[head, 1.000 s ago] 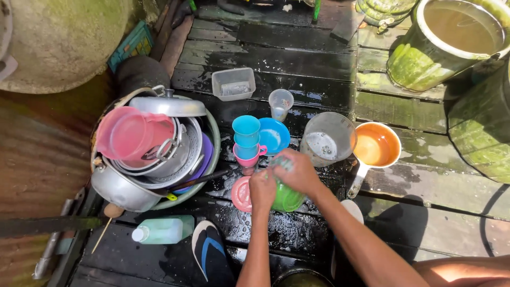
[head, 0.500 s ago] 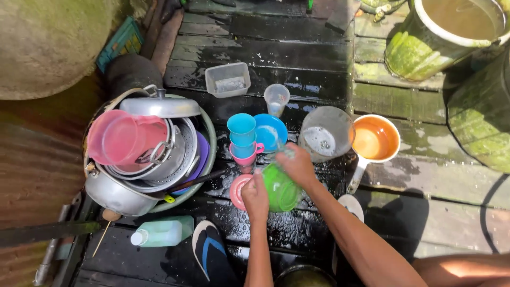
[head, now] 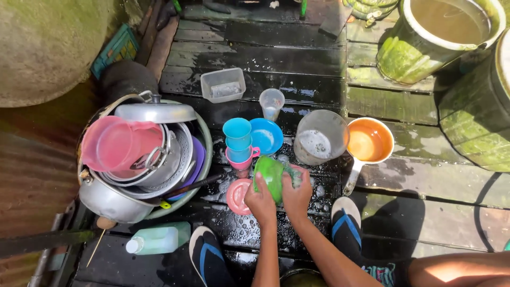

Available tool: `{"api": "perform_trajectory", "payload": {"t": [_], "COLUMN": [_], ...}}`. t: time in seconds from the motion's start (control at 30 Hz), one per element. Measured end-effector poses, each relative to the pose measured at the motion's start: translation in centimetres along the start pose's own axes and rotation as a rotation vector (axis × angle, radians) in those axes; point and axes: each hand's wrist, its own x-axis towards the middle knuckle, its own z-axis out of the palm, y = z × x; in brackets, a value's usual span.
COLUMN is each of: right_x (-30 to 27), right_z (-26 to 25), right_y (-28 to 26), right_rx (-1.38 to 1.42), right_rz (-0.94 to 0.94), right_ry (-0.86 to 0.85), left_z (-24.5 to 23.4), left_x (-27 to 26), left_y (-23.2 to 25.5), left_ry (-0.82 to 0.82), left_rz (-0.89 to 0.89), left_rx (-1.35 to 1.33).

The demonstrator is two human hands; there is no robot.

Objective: Manually washing and scrubbing various plastic food containers, bowls, and cups using a scrub pad and water.

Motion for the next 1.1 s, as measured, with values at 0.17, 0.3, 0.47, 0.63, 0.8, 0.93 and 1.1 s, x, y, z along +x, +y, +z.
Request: {"api": "perform_trajectory", "payload": {"t": [0.17, 0.3, 0.47, 0.63, 0.8, 0.93, 1.1], "right_x": [4.1, 4.8, 12.3, 18.5, 13.1, 9.3, 11.6], "right_z": [1.1, -0.2, -1.0, -2.2, -5.2, -5.9, -7.0], "right_y": [-0.5, -5.2, -2.0, 3.3, -4.6, -9.0, -7.2], "right_rx": [0.100, 0.038, -0.104, -0.607, -0.431, -0.412, -0.324], "right_rz": [0.126, 0.415, 0.487, 0.350, 0.279, 0.275, 0.108], "right_ry": [-0.051, -0.401, -0.701, -0.821, -0.652, -0.733, -0.620], "left_z": [-0.1, -2.8, -1.8, -0.6, -2.9, -5.6, -4.3], "left_x": [2.1, 2.2, 1.6, 0.1, 0.6, 2.5, 5.0], "left_y": [-0.2, 0.2, -1.1, -1.4, 0.7, 2.6, -7.1], "left_ry": [-0.081, -0.065, -0.155, -0.289, -0.294, -0.552, -0.524], "left_rz": [0.099, 0.034, 0.599, 0.901, 0.158, -0.345, -0.521], "left_rx": [-0.035, -0.115, 0.241, 0.288, 0.322, -0.287, -0.215]}}
